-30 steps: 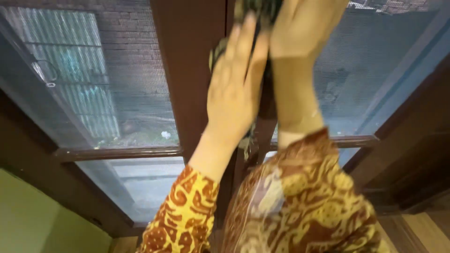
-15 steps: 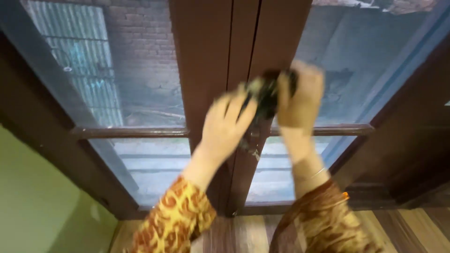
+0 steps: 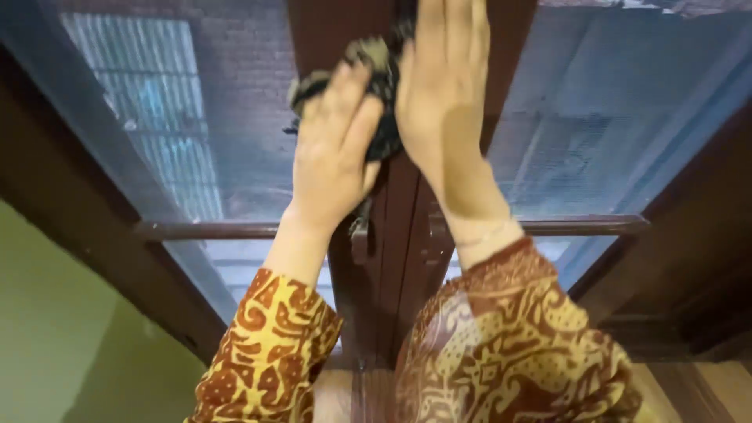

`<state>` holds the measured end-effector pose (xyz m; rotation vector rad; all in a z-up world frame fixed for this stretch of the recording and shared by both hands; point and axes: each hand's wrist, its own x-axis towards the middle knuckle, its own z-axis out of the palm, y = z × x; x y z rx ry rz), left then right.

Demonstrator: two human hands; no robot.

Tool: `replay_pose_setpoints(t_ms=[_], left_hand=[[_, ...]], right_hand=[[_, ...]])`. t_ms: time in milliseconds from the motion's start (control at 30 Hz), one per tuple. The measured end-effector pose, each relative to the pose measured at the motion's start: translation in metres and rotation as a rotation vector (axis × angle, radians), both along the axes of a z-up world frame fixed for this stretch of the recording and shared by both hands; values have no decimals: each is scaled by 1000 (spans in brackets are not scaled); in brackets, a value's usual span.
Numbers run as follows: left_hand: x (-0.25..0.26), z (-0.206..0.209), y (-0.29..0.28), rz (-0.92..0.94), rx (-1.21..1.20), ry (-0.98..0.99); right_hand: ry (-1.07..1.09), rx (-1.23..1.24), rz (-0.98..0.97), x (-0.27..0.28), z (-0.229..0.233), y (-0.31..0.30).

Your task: Cleaning the frames and glass panes of a wooden door using a cloth.

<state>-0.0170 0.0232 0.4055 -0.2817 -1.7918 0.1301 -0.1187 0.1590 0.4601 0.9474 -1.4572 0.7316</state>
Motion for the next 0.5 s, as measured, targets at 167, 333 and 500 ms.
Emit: replay_pose_setpoints(t_ms=[167, 333, 500], left_hand=[[38, -66, 10, 113, 68, -152], [42, -123, 33, 87, 341, -86], [23, -69, 45, -145, 480, -11]], right_hand=[[-162, 51, 90, 35, -81, 2], [-307, 51, 208, 55, -122, 0], [-270, 26, 333, 48, -46, 19]])
